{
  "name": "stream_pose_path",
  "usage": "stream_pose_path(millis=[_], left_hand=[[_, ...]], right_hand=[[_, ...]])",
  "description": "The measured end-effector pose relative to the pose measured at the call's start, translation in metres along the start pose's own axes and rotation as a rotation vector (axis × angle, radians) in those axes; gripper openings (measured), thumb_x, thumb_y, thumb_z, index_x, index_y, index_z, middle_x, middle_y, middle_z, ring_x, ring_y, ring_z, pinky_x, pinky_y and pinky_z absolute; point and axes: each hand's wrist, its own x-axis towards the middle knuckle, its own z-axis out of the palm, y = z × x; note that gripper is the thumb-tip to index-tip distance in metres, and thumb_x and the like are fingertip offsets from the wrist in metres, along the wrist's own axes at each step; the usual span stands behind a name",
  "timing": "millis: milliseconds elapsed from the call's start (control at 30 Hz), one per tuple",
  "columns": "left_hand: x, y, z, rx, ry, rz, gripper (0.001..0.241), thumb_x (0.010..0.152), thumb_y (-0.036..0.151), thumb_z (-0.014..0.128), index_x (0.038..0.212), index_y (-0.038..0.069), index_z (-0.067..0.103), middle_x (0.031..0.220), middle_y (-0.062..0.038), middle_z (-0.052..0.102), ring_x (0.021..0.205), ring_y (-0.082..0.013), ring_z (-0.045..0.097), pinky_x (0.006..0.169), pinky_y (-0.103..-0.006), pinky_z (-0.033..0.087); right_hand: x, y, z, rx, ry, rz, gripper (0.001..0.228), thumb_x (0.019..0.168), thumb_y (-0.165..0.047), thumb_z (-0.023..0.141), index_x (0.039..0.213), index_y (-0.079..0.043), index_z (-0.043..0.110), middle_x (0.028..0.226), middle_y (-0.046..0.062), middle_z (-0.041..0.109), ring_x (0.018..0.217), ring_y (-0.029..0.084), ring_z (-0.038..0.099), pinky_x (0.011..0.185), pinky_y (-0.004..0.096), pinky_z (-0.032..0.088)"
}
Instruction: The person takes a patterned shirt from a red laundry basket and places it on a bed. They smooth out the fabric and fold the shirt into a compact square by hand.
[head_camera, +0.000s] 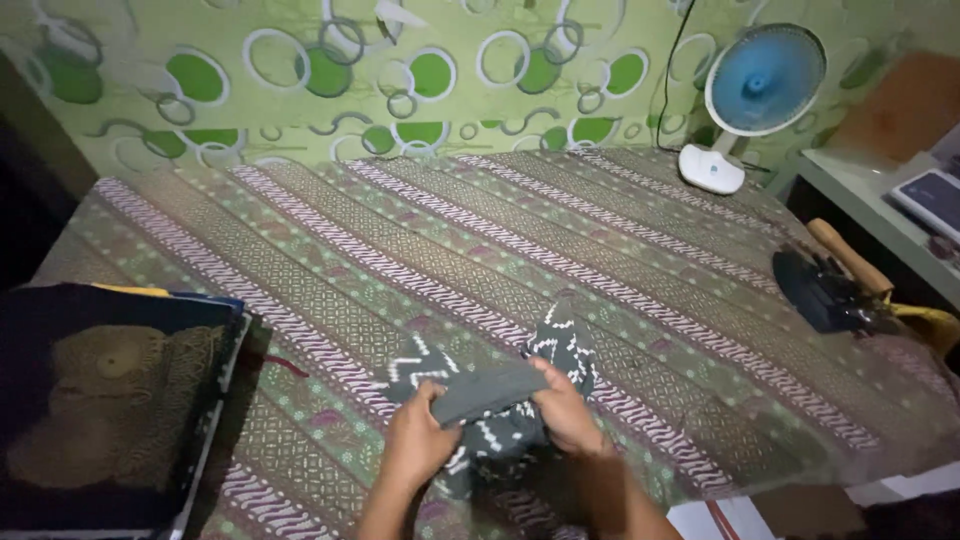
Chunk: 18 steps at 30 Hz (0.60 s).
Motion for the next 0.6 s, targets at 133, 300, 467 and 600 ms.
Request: stream_pose_path(millis=[133, 300, 467, 600], left_hand=[[0.019, -0.036, 0.025, 0.037, 0.224, 0.032, 0.042, 0.070, 0.014, 0.077, 0.111, 0.022, 0.071, 0.095, -0.006, 0.076, 0.082, -0.0290, 0.074, 0.073, -0.0412, 0.057], [0.029, -0.053, 0.035, -0.736, 0.049, -0.285, 0.047, 0.076, -0.009, 0.063, 0.121, -0.003, 0.074, 0.097, -0.016, 0.080, 0.077, -0.0247, 0.070, 0.069, -0.0316, 0.055], [0.015, -0.015, 0.016, -0.313, -0.112, -0.120, 0.053, 0.067, 0.001, 0.076, 0.119, 0.004, 0.067, 0.095, -0.010, 0.080, 0.074, -0.0207, 0.072, 0.067, -0.0290, 0.056], [0.022, -0.034, 0.037, -0.087, 0.147, 0.049, 0.055, 0.074, 0.008, 0.063, 0.126, 0.024, 0.069, 0.108, -0.006, 0.080, 0.094, -0.0293, 0.076, 0.081, -0.0380, 0.059]], right_hand=[[-0.011, -0.048, 0.035, -0.443, 0.067, 0.383, 0.080, 0.080, 0.011, 0.059, 0.155, -0.012, 0.043, 0.117, 0.010, 0.074, 0.055, 0.011, 0.052, 0.046, 0.022, 0.039], [-0.016, -0.072, 0.059, -0.700, -0.089, 0.402, 0.070, 0.077, 0.003, 0.070, 0.142, -0.017, 0.060, 0.093, 0.000, 0.077, 0.059, 0.007, 0.062, 0.048, 0.020, 0.044], [0.005, -0.003, 0.013, -0.344, 0.221, 0.100, 0.057, 0.077, 0.009, 0.054, 0.132, 0.000, 0.066, 0.125, 0.011, 0.073, 0.110, 0.022, 0.066, 0.095, 0.028, 0.052], [0.002, -0.012, 0.004, -0.299, -0.127, 0.152, 0.062, 0.086, 0.012, 0.056, 0.146, -0.003, 0.053, 0.103, 0.007, 0.073, 0.044, 0.005, 0.040, 0.038, 0.019, 0.034]])
